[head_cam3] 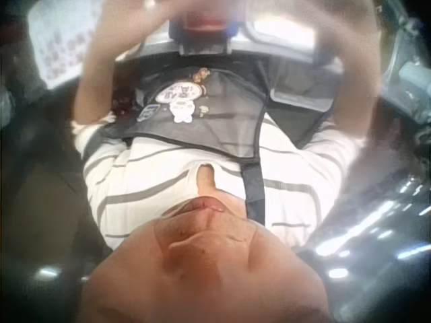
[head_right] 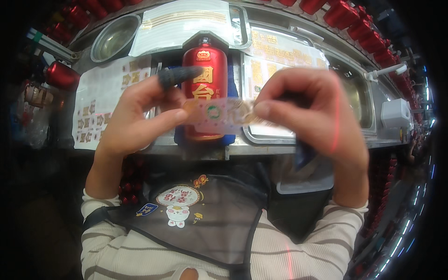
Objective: The person applies gold stickers to red cylindrical containers, smoothing each label with fingers and a blue cloth. The person handles multiple containers one at a time, placing finished units on a nearby rack.
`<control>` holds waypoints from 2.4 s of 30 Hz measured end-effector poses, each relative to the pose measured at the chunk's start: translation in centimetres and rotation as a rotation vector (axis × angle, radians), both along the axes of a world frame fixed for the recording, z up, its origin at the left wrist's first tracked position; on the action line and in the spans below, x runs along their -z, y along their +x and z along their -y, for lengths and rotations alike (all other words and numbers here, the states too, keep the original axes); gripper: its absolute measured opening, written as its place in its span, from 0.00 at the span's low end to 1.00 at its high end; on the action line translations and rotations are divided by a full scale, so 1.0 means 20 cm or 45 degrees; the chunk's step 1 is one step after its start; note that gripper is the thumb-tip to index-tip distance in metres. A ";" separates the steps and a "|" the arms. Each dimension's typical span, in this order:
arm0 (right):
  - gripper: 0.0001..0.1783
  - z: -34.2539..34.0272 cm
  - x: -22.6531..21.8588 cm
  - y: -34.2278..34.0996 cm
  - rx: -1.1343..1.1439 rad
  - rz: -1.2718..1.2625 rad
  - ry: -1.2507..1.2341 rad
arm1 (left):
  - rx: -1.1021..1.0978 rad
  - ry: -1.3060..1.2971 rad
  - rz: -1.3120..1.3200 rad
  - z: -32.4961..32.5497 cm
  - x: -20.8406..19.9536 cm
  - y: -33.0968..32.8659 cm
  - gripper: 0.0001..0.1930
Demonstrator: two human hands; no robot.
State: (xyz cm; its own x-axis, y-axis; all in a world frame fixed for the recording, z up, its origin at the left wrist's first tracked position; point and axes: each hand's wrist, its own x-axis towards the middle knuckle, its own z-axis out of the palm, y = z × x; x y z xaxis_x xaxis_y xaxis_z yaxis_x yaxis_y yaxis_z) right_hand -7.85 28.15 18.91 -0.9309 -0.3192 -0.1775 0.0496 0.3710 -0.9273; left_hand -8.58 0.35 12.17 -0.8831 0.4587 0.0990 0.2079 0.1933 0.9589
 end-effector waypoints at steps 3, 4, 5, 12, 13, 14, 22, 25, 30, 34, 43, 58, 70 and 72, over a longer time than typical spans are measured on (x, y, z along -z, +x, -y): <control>0.05 0.05 0.19 0.08 0.063 0.263 -0.111 | -0.138 0.072 0.382 0.10 0.06 0.09 0.06; 0.06 0.04 0.31 0.08 0.091 0.241 -0.104 | -0.171 0.098 0.371 0.10 0.09 0.09 0.06; 0.06 0.04 0.42 0.09 0.141 0.196 -0.158 | -0.207 0.120 0.363 0.11 0.14 0.09 0.06; 0.06 0.09 0.58 0.07 0.239 0.202 -0.373 | -0.368 0.183 0.401 0.10 0.30 0.07 0.06; 0.06 0.09 0.59 0.07 0.241 0.195 -0.369 | -0.372 0.195 0.409 0.09 0.30 0.06 0.06; 0.06 0.09 0.60 0.07 0.240 0.189 -0.361 | -0.371 0.199 0.412 0.09 0.30 0.06 0.06; 0.06 0.11 0.61 0.06 0.242 0.243 -0.347 | -0.372 0.163 0.452 0.08 0.33 0.05 0.07; 0.06 0.12 0.60 0.06 0.228 0.240 -0.368 | -0.364 0.152 0.420 0.08 0.34 0.05 0.07; 0.06 0.11 0.61 0.05 0.220 0.243 -0.351 | -0.362 0.192 0.415 0.06 0.35 0.05 0.07; 0.06 0.12 0.62 0.05 0.217 0.247 -0.375 | -0.362 0.161 0.434 0.06 0.34 0.05 0.07; 0.07 0.12 0.61 0.04 0.215 0.248 -0.353 | -0.349 0.144 0.381 0.05 0.34 0.04 0.07; 0.13 0.10 0.70 0.09 0.465 -0.056 -0.227 | -0.396 -0.128 0.130 0.09 0.38 0.05 0.32; 0.29 0.22 0.67 0.12 0.367 -0.048 -0.383 | -0.225 0.311 0.227 -0.06 0.42 0.09 0.42; 0.30 0.22 0.68 0.12 0.359 -0.056 -0.374 | -0.223 0.302 0.226 -0.06 0.42 0.09 0.43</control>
